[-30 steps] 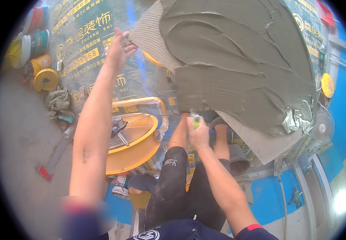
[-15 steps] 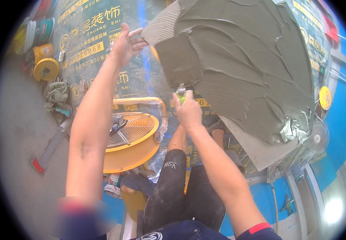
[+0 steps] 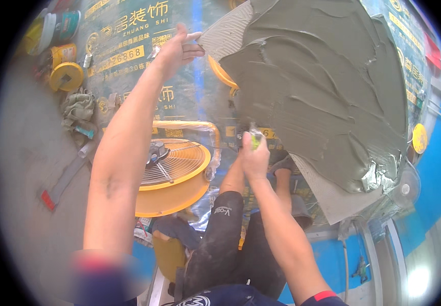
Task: The person picks up a large rectangular tile and applies several dollops of mortar onto its underside using a trowel, then spreads the mortar across the surface.
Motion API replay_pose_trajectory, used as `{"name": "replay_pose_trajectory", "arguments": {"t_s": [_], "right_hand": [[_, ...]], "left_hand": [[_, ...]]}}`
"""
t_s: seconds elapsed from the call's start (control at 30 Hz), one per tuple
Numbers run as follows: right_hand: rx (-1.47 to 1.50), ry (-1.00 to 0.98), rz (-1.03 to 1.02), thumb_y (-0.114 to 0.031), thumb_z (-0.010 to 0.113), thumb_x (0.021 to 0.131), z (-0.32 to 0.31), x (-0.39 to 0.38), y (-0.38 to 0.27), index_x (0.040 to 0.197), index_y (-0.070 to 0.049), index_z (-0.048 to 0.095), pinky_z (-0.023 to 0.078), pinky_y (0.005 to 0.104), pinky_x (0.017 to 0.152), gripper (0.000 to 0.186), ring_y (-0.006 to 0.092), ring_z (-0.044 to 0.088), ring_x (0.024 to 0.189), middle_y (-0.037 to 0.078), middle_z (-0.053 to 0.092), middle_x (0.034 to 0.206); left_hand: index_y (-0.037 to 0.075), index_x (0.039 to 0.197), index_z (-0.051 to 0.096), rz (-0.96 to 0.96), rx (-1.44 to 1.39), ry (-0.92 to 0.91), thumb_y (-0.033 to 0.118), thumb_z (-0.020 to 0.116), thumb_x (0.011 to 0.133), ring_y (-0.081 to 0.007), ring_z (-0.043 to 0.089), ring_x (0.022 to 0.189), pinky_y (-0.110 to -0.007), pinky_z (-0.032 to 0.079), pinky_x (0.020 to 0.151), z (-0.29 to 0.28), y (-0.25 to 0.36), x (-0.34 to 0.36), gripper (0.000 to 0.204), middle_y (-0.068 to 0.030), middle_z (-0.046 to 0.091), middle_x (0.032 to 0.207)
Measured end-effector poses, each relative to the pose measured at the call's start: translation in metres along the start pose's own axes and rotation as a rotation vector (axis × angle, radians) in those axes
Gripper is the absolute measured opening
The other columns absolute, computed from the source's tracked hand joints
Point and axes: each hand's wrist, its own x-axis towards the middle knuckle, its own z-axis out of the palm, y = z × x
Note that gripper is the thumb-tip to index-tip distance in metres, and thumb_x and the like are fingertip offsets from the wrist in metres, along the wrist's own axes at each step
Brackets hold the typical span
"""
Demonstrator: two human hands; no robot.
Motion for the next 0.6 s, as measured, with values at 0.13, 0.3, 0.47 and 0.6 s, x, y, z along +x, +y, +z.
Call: {"name": "replay_pose_trajectory", "arguments": {"t_s": [0.13, 0.3, 0.47, 0.6], "right_hand": [[-0.188, -0.308, 0.035, -0.051, 0.052, 0.09, 0.022, 0.001, -0.033, 0.105, 0.005, 0.054, 0.048, 0.0495, 0.077, 0.058, 0.048, 0.061, 0.089, 0.031, 0.064, 0.088], [-0.172, -0.358, -0.177, -0.048, 0.051, 0.091, 0.011, 0.016, -0.077, 0.099, 0.004, 0.051, 0.047, 0.0516, 0.074, 0.053, 0.0485, 0.061, 0.083, 0.031, 0.063, 0.084], [-0.301, -0.171, -0.147, -0.039, 0.05, 0.094, 0.013, 0.059, -0.091, 0.101, 0.003, 0.044, 0.048, 0.0523, 0.073, 0.043, 0.0482, 0.061, 0.081, 0.031, 0.063, 0.082], [-0.397, -0.347, -0.158, -0.039, 0.052, 0.093, 0.01, 0.048, -0.086, 0.1, 0.004, 0.045, 0.047, 0.0516, 0.075, 0.044, 0.0479, 0.06, 0.085, 0.031, 0.062, 0.083]], "left_hand": [[0.005, 0.14, 0.043, -0.016, -0.008, -0.027, 0.068, 0.014, 0.093, -0.0267, 0.043, 0.128, -0.047, 0.022, 0.111, -0.009, -0.002, 0.006, 0.083, -0.018, 0.052, 0.132], [0.006, 0.136, 0.048, 0.003, 0.076, -0.029, 0.066, 0.008, 0.094, -0.0262, 0.033, 0.135, -0.05, 0.015, 0.113, -0.026, 0.0, 0.012, 0.084, -0.0147, 0.047, 0.138], [0.006, 0.135, 0.049, -0.004, 0.083, -0.081, 0.061, 0.002, 0.095, -0.026, 0.025, 0.14, -0.051, 0.006, 0.114, -0.02, 0.009, 0.016, 0.083, -0.0138, 0.043, 0.143], [0.007, 0.134, 0.051, -0.03, 0.041, -0.091, 0.058, 0.001, 0.096, -0.0251, 0.027, 0.14, -0.049, 0.008, 0.116, -0.024, 0.01, 0.018, 0.081, -0.0109, 0.043, 0.144]]}}
